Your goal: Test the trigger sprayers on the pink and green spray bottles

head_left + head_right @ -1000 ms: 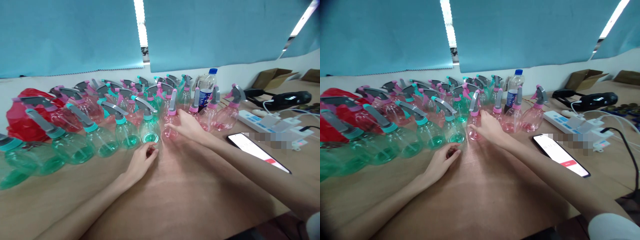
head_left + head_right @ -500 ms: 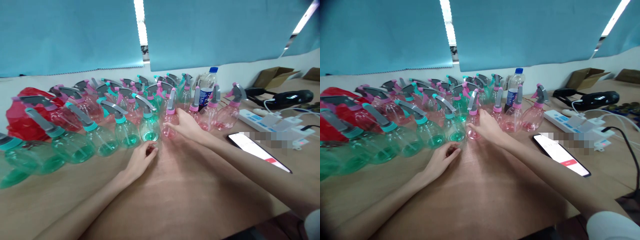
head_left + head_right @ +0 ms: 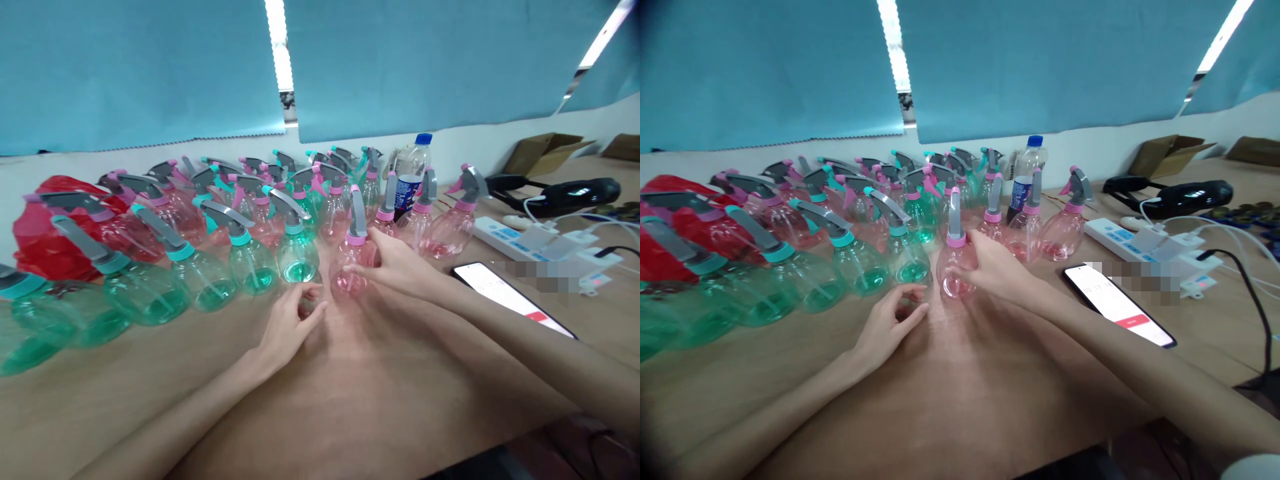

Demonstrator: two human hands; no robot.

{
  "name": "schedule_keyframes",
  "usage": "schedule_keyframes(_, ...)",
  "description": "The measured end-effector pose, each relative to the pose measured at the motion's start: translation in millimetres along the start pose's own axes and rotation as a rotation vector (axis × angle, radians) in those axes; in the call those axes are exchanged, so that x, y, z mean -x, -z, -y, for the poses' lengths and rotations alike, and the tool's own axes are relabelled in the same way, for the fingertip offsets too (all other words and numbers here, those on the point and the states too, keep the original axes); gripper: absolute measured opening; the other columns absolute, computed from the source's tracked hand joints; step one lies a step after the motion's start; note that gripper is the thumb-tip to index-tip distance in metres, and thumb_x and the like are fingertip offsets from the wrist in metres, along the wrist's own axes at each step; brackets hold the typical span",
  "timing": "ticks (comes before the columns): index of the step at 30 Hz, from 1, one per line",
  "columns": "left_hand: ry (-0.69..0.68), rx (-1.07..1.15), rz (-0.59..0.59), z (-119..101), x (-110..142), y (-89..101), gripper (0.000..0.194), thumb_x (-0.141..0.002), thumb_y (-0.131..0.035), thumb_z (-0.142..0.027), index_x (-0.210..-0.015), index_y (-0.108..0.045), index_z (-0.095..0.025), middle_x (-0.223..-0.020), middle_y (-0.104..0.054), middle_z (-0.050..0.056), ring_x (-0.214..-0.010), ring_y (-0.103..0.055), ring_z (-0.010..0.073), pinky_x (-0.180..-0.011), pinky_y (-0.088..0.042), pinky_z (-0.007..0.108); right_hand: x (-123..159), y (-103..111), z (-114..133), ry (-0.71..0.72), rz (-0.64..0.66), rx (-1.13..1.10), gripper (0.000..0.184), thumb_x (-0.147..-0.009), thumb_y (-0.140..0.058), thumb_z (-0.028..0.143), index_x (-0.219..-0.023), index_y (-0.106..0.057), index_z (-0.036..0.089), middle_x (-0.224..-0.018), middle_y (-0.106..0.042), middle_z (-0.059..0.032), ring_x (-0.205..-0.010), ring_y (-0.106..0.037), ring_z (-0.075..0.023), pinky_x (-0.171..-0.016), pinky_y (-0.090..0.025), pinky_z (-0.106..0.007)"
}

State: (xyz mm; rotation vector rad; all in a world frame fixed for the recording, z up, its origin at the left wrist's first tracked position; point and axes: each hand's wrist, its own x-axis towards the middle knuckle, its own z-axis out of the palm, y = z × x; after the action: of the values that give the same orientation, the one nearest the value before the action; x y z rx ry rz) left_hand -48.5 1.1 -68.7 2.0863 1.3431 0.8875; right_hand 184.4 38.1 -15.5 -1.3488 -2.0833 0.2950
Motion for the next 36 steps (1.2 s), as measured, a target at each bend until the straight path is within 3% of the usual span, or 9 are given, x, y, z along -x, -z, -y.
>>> schedule_keyframes(3, -0.042, 0.065, -0.011, -7, 1, -11.1, 0.053, -0.083, -0.067, -0.035, -0.128, -0.044, -0.023, -0.131, -0.054, 0.01, -0.118, -0.056, 0.0264, -0.095, -0.05, 0.045, 19, 17, 4, -0.018, 0.138, -0.067, 0.038, -0.077, -0.069, 0.039, -0.108, -0.057, 0.022, -0.09, -0.069, -0.0045, -0.071, -0.064, -0.0234, -0.06, -0.048, -0.034)
schedule_keyframes(6, -0.075, 0.189, 0.067, -17, -1, -21.8, 0.08, -0.075, -0.076, -0.037, -0.139, -0.031, -0.023, -0.147, -0.04, 0.015, -0.133, -0.043, 0.0312, -0.106, -0.041, 0.052, 31, 29, 5, 0.024, 0.25, -0.156, 0.037, -0.077, -0.069, 0.034, -0.111, -0.058, 0.023, -0.106, -0.067, -0.0056, -0.087, -0.064, -0.0239, -0.07, -0.051, -0.035)
schedule_keyframes(8, -0.08, 0.252, 0.14, -24, -1, -27.9, 0.087, -0.073, -0.079, -0.037, -0.142, -0.028, -0.024, -0.149, -0.037, 0.015, -0.133, -0.044, 0.0319, -0.108, -0.04, 0.052, 35, 34, 5, 0.055, 0.292, -0.247, 0.033, -0.079, -0.069, 0.032, -0.11, -0.059, 0.024, -0.112, -0.065, -0.0056, -0.098, -0.063, -0.0247, -0.08, -0.051, -0.038)
schedule_keyframes(11, -0.106, 0.263, 0.177, -30, -3, -36.3, 0.087, -0.071, -0.082, -0.037, -0.14, -0.03, -0.025, -0.144, -0.044, 0.013, -0.128, -0.048, 0.0306, -0.106, -0.041, 0.052, 37, 37, 8, 0.038, 0.286, -0.397, 0.034, -0.079, -0.07, 0.036, -0.108, -0.059, 0.024, -0.108, -0.065, -0.0053, -0.096, -0.063, -0.0243, -0.079, -0.053, -0.038)
schedule_keyframes(16, -0.145, 0.181, 0.103, -39, -4, -51.0, 0.088, -0.062, -0.087, -0.045, -0.131, -0.038, -0.023, -0.129, -0.048, 0.012, -0.122, -0.048, 0.0332, -0.101, -0.043, 0.054, 39, 29, 20, -0.004, 0.065, -0.524, 0.066, -0.074, -0.075, 0.038, -0.131, -0.042, 0.028, -0.111, -0.06, -0.0055, -0.091, -0.064, -0.0217, -0.068, -0.055, -0.033)
schedule_keyframes(21, -0.07, 0.13, 0.087, -53, -3, -61.6, 0.097, -0.052, -0.089, -0.053, -0.127, -0.037, -0.022, -0.121, -0.044, 0.012, -0.117, -0.047, 0.0354, -0.098, -0.044, 0.058, 38, 12, 24, 0.022, -0.099, -0.618, 0.033, -0.076, -0.067, 0.026, -0.106, -0.053, 0.027, -0.091, -0.06, 0.0006, -0.08, -0.062, -0.0183, -0.073, -0.055, -0.035)
schedule_keyframes(25, -0.021, 0.122, 0.11, -54, 4, -59.9, 0.096, -0.051, -0.089, -0.054, -0.125, -0.038, -0.022, -0.117, -0.043, 0.01, -0.113, -0.047, 0.0341, -0.095, -0.045, 0.059, 34, 9, 23, 0.013, -0.032, -0.656, 0.036, -0.069, -0.054, 0.014, -0.103, -0.056, 0.027, -0.088, -0.065, 0.0007, -0.079, -0.064, -0.0197, -0.072, -0.055, -0.037)
schedule_keyframes(30, -0.048, 0.133, 0.188, -40, 14, -46.2, 0.081, -0.066, -0.082, -0.055, -0.129, -0.041, -0.025, -0.115, -0.046, 0.008, -0.111, -0.051, 0.0301, -0.095, -0.048, 0.053, 34, 5, 20, 0.06, 0.066, -0.702, 0.056, -0.071, -0.053, 0.015, -0.126, -0.052, 0.027, -0.116, -0.065, -0.0038, -0.096, -0.066, -0.0223, -0.069, -0.057, -0.034)
schedule_keyframes(36, -0.169, -0.044, 0.225, -23, 26, -19.8, 0.057, -0.084, -0.069, -0.045, -0.131, -0.042, -0.025, -0.126, -0.048, 0.009, -0.119, -0.049, 0.0284, -0.101, -0.044, 0.049, 35, -3, 16, 0.132, 0.097, -0.612, 0.046, -0.071, -0.064, 0.02, -0.116, -0.058, 0.028, -0.113, -0.065, -0.0026, -0.088, -0.067, -0.0214, -0.073, -0.058, -0.035)
